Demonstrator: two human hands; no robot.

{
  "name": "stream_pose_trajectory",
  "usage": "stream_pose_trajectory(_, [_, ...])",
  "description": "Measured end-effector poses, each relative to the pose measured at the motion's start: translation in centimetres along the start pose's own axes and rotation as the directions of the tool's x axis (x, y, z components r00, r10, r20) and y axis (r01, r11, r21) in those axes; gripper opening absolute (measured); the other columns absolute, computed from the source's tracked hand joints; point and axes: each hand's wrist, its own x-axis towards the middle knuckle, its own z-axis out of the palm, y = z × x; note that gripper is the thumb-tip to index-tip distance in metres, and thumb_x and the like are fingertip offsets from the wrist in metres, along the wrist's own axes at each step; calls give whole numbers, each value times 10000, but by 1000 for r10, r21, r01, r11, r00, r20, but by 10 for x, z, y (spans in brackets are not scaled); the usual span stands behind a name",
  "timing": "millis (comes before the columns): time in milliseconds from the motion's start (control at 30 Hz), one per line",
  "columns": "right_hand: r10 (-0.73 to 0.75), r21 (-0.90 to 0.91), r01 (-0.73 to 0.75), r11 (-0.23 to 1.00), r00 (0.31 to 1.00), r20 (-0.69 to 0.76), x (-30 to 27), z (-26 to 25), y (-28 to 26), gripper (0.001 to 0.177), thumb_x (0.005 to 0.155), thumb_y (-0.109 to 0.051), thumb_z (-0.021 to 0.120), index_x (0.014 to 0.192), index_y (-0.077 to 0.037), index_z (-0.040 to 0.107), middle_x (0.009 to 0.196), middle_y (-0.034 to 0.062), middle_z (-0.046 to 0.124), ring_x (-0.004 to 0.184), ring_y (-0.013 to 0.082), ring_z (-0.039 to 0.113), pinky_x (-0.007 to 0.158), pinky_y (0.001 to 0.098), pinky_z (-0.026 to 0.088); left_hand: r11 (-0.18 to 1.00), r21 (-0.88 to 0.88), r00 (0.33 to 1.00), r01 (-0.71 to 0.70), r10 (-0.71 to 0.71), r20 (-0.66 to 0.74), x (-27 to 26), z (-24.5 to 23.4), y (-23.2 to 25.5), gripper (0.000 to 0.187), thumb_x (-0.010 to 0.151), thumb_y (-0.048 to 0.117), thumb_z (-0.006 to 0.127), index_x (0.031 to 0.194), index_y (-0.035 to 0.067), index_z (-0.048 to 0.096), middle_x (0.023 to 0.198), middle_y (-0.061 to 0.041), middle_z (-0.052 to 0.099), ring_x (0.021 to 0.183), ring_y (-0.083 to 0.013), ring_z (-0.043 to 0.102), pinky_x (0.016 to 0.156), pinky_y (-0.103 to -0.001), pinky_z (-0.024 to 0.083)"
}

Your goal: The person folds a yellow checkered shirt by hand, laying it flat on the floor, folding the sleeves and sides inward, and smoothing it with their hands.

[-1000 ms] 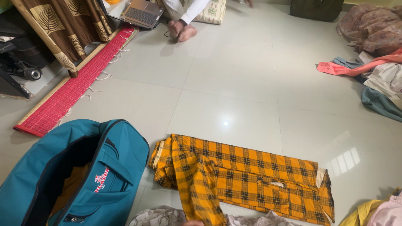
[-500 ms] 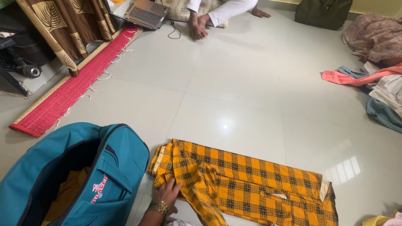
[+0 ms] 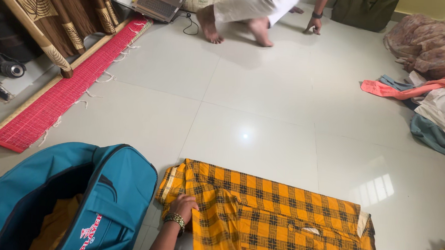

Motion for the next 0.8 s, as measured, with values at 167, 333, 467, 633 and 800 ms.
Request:
stream_pose_trajectory(167, [-6, 14, 7, 1000, 997, -72, 21, 7, -18, 526, 834, -202, 802, 1310, -251, 585, 1385, 56, 645, 1146, 156, 713, 989, 313, 599, 993, -113, 999, 32, -35, -19, 15, -7, -27, 257, 922, 89, 614, 849, 273, 777, 1305, 113, 696, 1209, -214, 581, 1051, -390, 500])
stream_pose_trajectory(333, [-111, 63, 123, 990, 981, -162, 52, 11, -55, 496, 840, -206, 789, 1298, -258, 603, 1389, 49, 640, 1135, 148, 716, 979, 305, 603, 967, -252, 987, 46, -83, -140, 31, -14, -36, 92, 839, 184, 735, 870, 256, 783, 1219, 99, 735, 1171, -167, 622, 1012, -384, 523])
stream_pose_trajectory(467, [-266, 163, 307, 938, 936, -231, 81, 18, -90, 474, 845, -209, 778, 1288, -263, 618, 1392, 44, 635, 1127, 142, 718, 972, 300, 607, 919, -378, 949, -114, -12, -316, 71, -11, -35, 101, 847, 229, 748, 937, 187, 763, 1121, 23, 761, 1035, -172, 681, 924, -400, 526])
stream_pose_trajectory(633, [-330, 57, 345, 937, 925, -187, 94, 45, -84, 446, 852, -213, 764, 1276, -270, 636, 1395, 37, 630, 1116, 134, 720, 962, 292, 612, 867, -492, 997, 74, -83, 4, 142, -20, -17, 172, 998, 301, 668, 1003, 141, 732, 883, -72, 766, 744, -181, 662, 692, -343, 568])
stream_pose_trajectory(800, [-194, -405, 179, 897, 981, 4, 87, 66, -35, 420, 859, -216, 751, 1263, -276, 655, 1399, 30, 624, 1105, 125, 722, 953, 285, 616, 929, -363, 978, 73, 4, 207, 164, -47, 2, 250, 882, 348, 763, 887, 102, 813, 886, 35, 782, 734, -41, 679, 660, -267, 542])
